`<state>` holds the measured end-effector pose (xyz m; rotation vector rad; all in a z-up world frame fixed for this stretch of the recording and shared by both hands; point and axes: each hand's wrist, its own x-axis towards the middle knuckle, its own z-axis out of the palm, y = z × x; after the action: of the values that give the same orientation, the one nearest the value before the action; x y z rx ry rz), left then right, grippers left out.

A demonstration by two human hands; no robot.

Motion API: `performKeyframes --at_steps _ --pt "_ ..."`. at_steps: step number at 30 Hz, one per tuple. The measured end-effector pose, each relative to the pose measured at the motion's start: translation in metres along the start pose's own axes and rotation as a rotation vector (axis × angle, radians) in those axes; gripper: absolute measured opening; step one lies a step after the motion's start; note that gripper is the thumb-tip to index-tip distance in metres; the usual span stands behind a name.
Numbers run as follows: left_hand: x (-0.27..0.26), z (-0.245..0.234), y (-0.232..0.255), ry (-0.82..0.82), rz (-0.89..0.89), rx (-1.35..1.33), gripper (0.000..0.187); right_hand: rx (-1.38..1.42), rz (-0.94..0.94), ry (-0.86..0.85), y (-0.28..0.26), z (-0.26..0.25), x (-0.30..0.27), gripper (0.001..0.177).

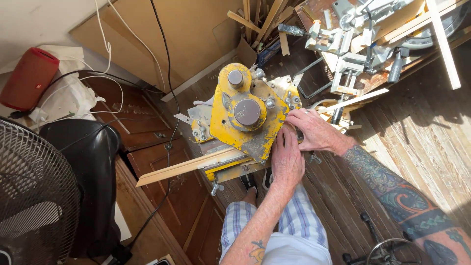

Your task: Trimming wooden strips using a manual miter trimmer in a workshop.

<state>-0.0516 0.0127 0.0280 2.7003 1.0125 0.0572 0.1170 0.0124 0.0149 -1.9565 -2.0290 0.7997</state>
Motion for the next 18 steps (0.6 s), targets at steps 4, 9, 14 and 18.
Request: performKeyframes --at_steps 4,9,14,18 --pt "0.003 0.000 0.002 0.021 -0.013 -0.002 0.084 0.009 -0.012 -0.140 -0.007 -0.033 0.004 0.074" --pt "0.004 0.014 0.003 0.007 -0.002 0.012 0.089 0.102 -0.113 -0.190 0.002 -0.060 0.003 0.067" --pt "0.011 -0.009 0.012 0.012 -0.051 -0.060 0.081 0.018 -0.161 -0.265 0.026 -0.062 0.007 0.046" --pt "0.013 -0.001 0.012 0.052 -0.072 -0.095 0.078 -0.094 -0.216 -0.158 0.048 -0.038 0.002 0.041"
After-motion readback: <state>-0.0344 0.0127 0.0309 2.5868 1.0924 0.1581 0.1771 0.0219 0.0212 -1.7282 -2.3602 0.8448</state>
